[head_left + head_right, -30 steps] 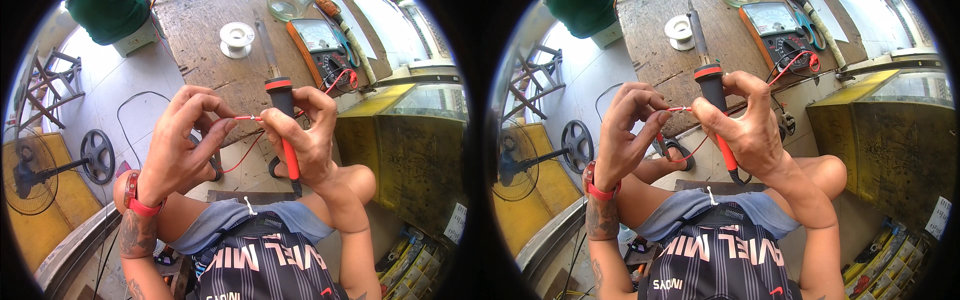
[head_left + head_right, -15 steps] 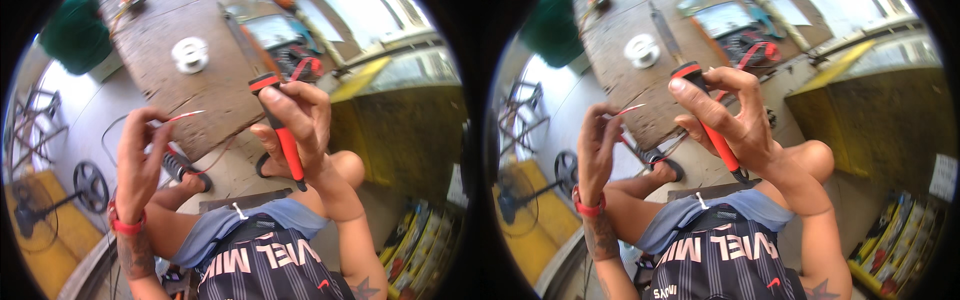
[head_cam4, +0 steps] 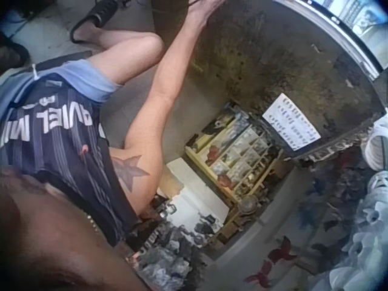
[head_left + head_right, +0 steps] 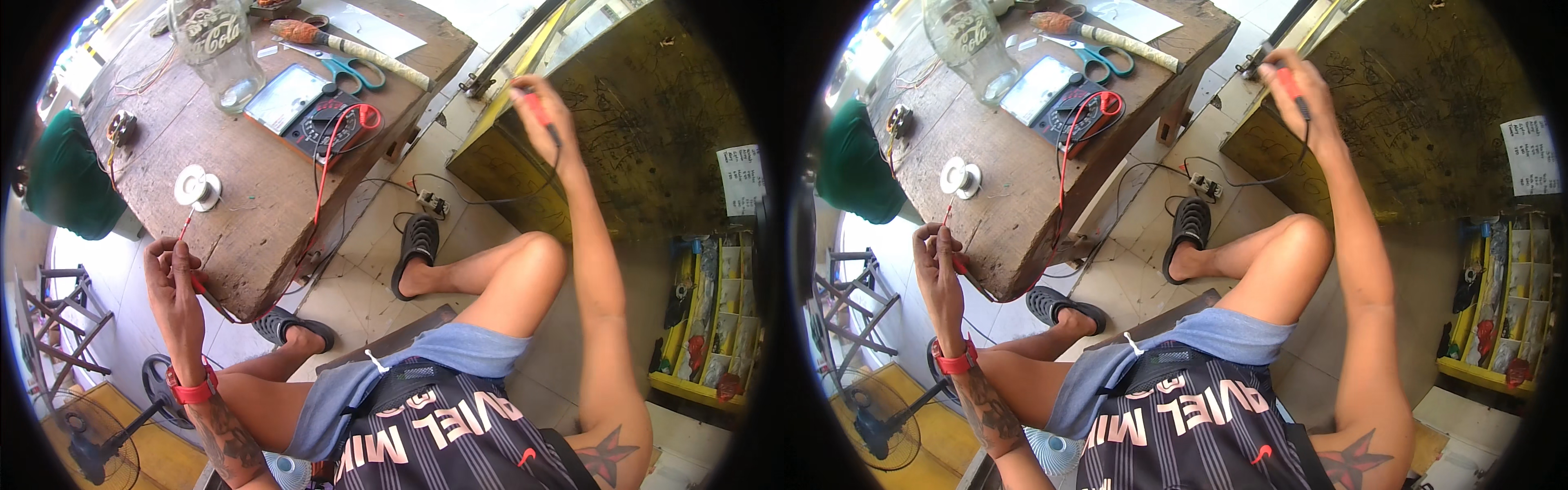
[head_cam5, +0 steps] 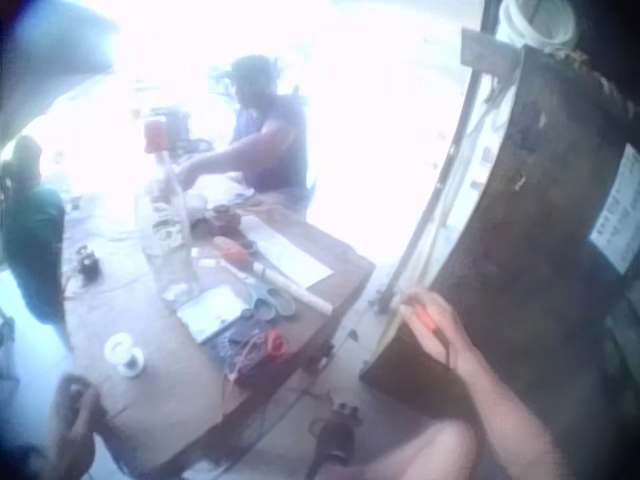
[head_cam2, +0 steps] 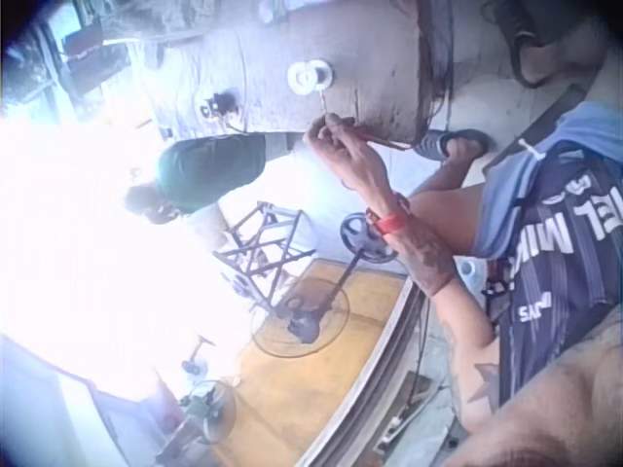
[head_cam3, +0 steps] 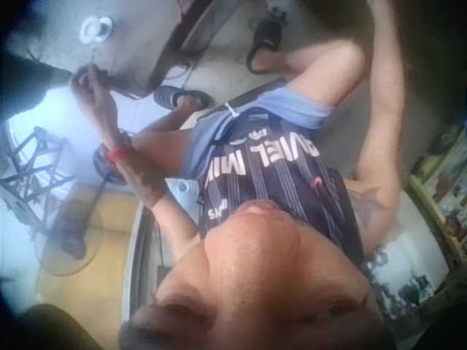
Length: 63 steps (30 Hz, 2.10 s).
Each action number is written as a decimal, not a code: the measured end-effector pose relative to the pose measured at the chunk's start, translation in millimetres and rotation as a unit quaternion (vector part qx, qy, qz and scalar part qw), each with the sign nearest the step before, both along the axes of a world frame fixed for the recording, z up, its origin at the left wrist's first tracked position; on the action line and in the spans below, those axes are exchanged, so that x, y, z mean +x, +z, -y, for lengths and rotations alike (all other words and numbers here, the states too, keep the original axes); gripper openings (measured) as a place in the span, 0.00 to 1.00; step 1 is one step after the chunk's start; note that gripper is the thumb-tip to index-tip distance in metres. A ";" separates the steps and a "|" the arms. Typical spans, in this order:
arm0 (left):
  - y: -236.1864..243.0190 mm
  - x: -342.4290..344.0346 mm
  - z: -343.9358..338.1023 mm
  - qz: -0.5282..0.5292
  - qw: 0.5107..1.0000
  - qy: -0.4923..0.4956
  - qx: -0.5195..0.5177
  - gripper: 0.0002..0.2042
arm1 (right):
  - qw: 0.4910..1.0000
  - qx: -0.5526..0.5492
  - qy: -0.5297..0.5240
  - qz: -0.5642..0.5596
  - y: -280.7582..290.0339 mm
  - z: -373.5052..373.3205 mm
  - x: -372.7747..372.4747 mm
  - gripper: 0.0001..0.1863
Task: The person solders red and black wires using a soldering iron and solder, then applies a red heat-shrink connector to the joint. They later use a hammer to tap a small motor assembly on the workbench.
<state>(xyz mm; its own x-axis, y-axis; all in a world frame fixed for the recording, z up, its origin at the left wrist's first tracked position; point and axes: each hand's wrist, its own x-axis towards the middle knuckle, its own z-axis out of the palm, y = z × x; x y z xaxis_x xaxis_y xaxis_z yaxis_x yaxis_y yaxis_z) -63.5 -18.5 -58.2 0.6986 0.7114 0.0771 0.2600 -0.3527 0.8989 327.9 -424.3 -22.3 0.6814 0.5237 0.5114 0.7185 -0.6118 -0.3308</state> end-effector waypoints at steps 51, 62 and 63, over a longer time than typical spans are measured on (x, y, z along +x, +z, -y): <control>28.7 16.9 49.7 0.265 0.856 -0.147 -0.418 0.13 | 0.755 0.182 0.323 -0.540 -26.2 -215.5 -282.6 0.17; 29.2 14.3 31.7 0.285 0.865 -0.095 -0.403 0.18 | 0.786 0.113 0.283 -0.538 -17.0 -195.8 -275.7 0.17; 28.5 13.8 30.7 0.287 0.869 -0.087 -0.394 0.17 | 0.785 0.113 0.283 -0.539 -16.5 -195.0 -275.6 0.17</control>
